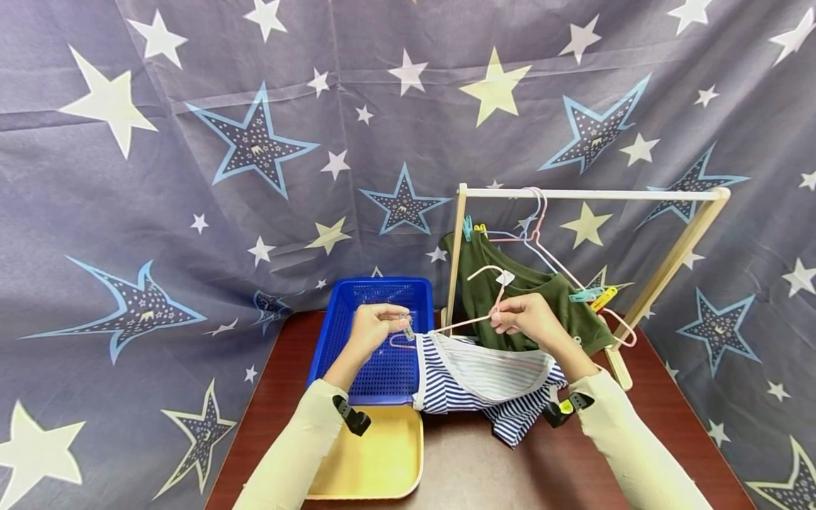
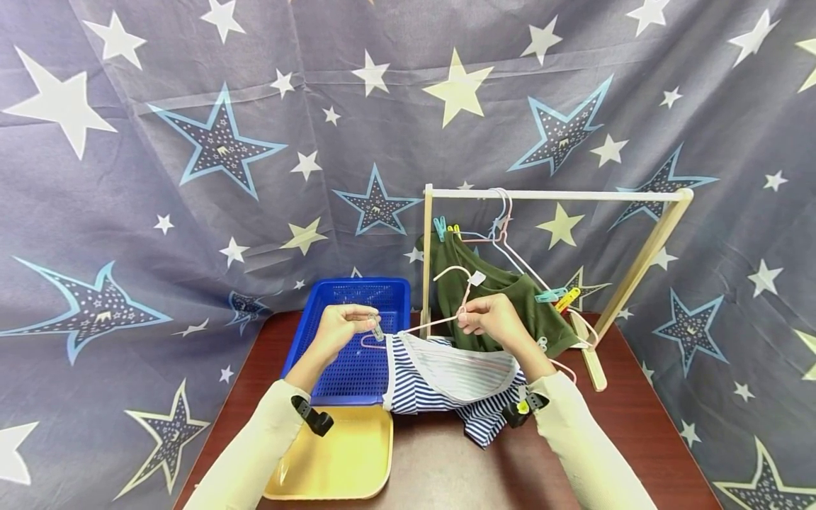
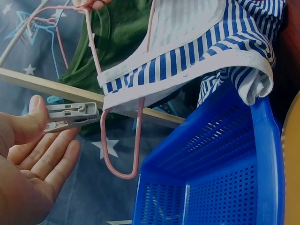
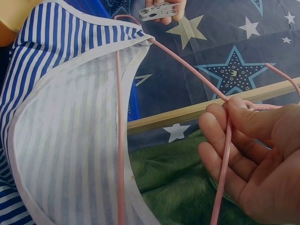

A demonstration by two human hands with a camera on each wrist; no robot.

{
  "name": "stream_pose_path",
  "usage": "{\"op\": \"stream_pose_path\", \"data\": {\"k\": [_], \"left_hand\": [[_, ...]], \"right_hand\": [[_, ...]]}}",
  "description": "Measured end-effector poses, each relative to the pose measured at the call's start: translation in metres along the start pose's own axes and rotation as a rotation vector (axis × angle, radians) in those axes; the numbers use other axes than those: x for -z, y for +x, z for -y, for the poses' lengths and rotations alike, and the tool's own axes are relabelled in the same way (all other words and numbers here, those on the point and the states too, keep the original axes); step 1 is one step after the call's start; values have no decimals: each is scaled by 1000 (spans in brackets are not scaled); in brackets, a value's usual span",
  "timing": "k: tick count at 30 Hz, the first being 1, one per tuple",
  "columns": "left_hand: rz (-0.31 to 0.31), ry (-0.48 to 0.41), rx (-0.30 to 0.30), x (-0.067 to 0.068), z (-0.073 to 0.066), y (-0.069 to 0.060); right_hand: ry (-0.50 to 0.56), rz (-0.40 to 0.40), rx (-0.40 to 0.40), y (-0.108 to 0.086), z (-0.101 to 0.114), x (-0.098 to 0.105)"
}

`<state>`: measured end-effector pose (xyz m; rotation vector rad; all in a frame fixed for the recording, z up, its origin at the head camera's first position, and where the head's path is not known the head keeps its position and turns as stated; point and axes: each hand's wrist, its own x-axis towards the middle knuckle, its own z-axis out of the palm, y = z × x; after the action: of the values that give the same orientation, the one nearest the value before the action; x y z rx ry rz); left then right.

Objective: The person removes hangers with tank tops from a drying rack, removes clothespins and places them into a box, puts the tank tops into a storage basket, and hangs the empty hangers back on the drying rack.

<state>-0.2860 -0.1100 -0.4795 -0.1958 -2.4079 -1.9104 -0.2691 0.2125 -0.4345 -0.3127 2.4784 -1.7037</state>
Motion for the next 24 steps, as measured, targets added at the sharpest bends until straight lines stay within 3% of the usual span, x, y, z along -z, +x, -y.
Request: {"op": "stream_pose_path", "data": {"k": [13, 24], "left_hand": [[125, 26, 52, 8, 2, 2], [267, 107, 86, 22, -4, -1]], "right_hand": [[-8, 1, -9, 0, -2, 0], [-13, 6, -12, 0, -2, 0]]}}
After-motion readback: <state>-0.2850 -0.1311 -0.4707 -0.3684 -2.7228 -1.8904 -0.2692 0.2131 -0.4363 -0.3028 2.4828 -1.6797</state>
